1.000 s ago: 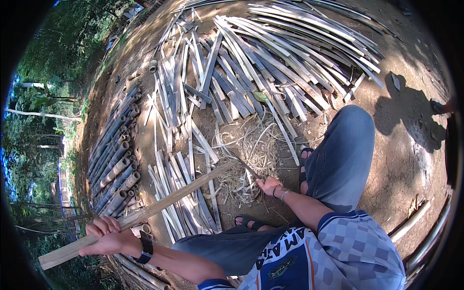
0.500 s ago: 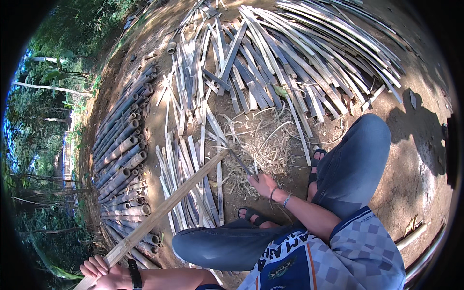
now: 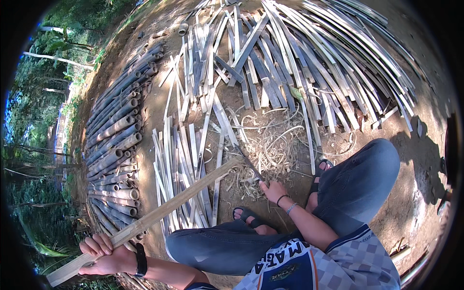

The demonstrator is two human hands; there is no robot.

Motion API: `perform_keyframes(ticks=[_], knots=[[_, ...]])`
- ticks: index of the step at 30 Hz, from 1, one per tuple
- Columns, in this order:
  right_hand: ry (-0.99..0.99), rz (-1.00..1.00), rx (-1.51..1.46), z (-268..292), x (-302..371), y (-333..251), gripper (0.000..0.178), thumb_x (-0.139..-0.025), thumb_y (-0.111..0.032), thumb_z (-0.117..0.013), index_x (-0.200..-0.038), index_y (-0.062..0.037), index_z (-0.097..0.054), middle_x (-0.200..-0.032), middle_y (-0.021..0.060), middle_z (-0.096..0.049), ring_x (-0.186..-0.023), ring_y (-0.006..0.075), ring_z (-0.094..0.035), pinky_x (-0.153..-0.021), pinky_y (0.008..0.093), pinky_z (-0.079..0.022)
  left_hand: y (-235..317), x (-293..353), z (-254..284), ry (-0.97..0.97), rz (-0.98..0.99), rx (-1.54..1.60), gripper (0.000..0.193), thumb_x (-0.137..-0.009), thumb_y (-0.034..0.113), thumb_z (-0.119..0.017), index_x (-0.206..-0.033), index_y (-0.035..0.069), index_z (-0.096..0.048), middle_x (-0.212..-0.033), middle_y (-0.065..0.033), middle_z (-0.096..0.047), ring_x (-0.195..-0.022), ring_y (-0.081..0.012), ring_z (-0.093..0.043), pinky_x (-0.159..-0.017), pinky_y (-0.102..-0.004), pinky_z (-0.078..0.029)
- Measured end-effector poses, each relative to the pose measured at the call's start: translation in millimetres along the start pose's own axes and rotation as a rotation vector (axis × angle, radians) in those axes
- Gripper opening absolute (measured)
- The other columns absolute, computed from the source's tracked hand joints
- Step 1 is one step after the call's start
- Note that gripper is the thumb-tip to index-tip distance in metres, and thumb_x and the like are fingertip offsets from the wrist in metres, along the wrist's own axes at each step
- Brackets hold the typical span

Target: The person uses a knife to shave layers and edges from a bamboo strip, smoothing the surface while sitting in an outdoor dirt yard.

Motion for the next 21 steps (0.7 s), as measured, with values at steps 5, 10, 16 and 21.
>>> perform_keyframes(ticks=[5,10,16,21], knots=[[0.023,0.076,-0.104,-12.5,15.5,-9.2,0.055,-0.089,-0.05,-0.049,-0.082,0.0031,-0.063,-0.073,0.0264,-0.062,-0.077,0.0415,-0.063,-0.069,0.0493,-0.047,-20.9,-11.0,-38.1,0.094,0.047,-0.099,0.064,-0.089,0.071,-0.018,-0.065,0.012,-0.028,-0.053,0.0008,-0.027,-0.04,-0.0074,-0.024,-0.033,-0.0179,-0.021],[-0.017,0.176,-0.169,-19.0,38.6,-33.1,0.051,-0.09,-0.046,-0.05,-0.083,0.0025,-0.062,-0.072,0.0252,-0.061,-0.076,0.0417,-0.062,-0.067,0.047,-0.046,-24.3,2.4,-53.6,0.122,0.055,-0.147,0.065,-0.088,0.072,-0.017,-0.065,0.012,-0.027,-0.053,0.0008,-0.026,-0.04,-0.0074,-0.023,-0.032,-0.0181,-0.02],[-0.042,0.204,-0.127,-18.0,57.1,-55.7,0.053,-0.091,-0.048,-0.049,-0.079,0.0026,-0.061,-0.072,0.0227,-0.062,-0.076,0.0377,-0.064,-0.07,0.0445,-0.049,19.9,12.8,-33.1,0.088,-0.006,-0.115,0.065,-0.087,0.073,-0.015,-0.063,0.013,-0.025,-0.053,0.0011,-0.024,-0.04,-0.0068,-0.022,-0.032,-0.018,-0.019],[-0.158,0.374,-0.166,-11.1,113.8,-60.5,0.051,-0.093,-0.047,-0.046,-0.078,0.0004,-0.06,-0.071,0.0207,-0.063,-0.072,0.0385,-0.063,-0.068,0.0447,-0.049,114.3,29.1,23.9,-0.021,-0.086,-0.107,0.065,-0.091,0.067,-0.012,-0.061,0.01,-0.025,-0.056,-0.0023,-0.029,-0.042,-0.0085,-0.026,-0.031,-0.018,-0.024]])
Point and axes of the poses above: each hand's wrist, its own x-axis away from the middle knuckle, its own z-axis out of the back of the hand, y = z × x, the point moved 5 cm from there along -x, towards the middle knuckle
